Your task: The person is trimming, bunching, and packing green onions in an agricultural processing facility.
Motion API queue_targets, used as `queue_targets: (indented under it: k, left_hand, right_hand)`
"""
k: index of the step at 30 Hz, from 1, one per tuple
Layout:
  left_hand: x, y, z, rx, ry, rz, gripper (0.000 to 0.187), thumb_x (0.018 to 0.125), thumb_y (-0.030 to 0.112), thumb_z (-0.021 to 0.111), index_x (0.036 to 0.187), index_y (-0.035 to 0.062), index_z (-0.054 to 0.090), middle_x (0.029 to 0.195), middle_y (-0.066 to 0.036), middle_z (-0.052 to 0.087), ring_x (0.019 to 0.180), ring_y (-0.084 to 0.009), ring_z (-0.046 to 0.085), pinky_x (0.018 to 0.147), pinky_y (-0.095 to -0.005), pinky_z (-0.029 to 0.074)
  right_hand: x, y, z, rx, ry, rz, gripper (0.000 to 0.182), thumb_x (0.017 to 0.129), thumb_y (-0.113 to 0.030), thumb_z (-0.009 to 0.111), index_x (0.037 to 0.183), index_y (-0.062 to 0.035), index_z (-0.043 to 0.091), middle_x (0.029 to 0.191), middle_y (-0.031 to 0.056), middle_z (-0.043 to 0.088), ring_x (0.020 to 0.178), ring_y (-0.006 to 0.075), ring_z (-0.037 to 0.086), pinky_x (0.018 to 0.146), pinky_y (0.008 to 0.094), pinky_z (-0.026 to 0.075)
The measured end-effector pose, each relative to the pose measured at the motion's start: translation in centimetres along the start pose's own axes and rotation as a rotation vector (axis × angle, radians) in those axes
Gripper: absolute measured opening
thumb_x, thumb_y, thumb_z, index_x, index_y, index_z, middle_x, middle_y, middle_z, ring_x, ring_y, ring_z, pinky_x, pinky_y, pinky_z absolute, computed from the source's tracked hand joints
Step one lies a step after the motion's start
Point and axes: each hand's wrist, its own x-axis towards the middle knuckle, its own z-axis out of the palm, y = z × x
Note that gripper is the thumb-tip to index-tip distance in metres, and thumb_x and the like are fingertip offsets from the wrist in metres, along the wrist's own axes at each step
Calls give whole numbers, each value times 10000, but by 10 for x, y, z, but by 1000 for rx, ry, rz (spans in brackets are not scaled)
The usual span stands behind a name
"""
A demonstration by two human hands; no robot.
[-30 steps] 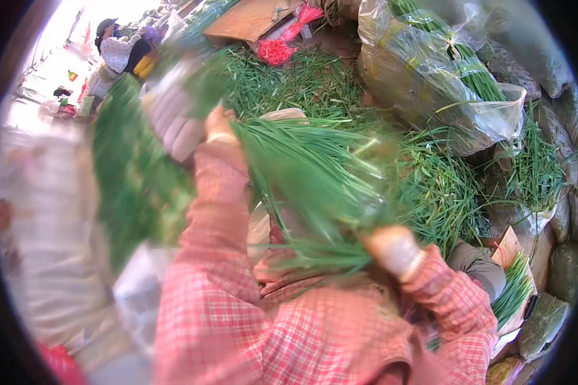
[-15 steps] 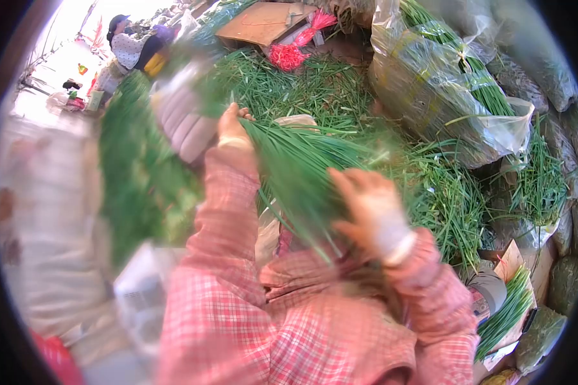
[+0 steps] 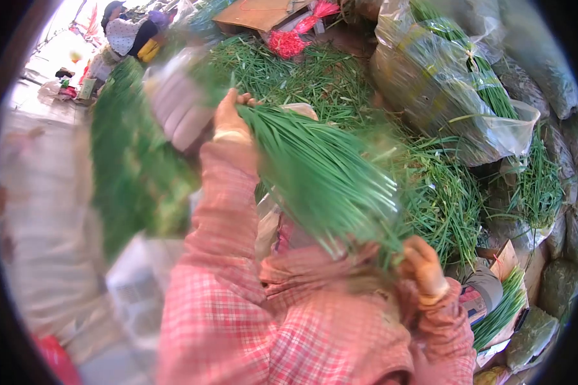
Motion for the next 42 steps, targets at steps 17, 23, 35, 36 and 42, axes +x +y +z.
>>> queue_targets:
  k: [17,23,35,36,42]
  left_hand:
    - [31,27,-35,-41,-383,-212,269,853,320,505,695,116,427,646,-1,414,600,-160,442,576,-297,364]
    - [28,39,-49,-161,-485,-153,260,844,313,519,699,122,419,656,21,396,557,-135,414,549,-261,337]
    - [-24,44,-19,-147,-649,-145,278,833,375,554,724,127,493,621,31,466,539,-86,437,498,-245,373]
    - [-37,41,-8,-172,-654,-150,295,839,367,550,651,161,452,567,59,412,496,-64,389,458,-229,329]
    - [-82,48,14,-302,-700,-184,376,877,323,497,582,192,306,522,68,261,474,-59,270,439,-240,230]
  right_hand:
    - [71,16,34,-1788,-124,-1003,142,736,-85,498,856,-128,562,674,56,567,609,209,596,544,307,486]
    - [55,1,-81,-1048,317,-513,155,737,-138,620,860,-44,619,853,102,623,746,299,599,638,342,471]
    - [139,-39,78,-293,-401,-390,483,774,-218,637,1171,-1,467,984,96,593,896,152,538,835,287,425]
    - [134,-37,80,-347,-361,-487,428,786,-209,620,1135,0,489,967,85,595,880,138,534,815,281,428]
    - [79,-22,66,-571,-79,-731,170,804,-164,594,918,-38,586,846,139,593,783,270,587,714,331,460]
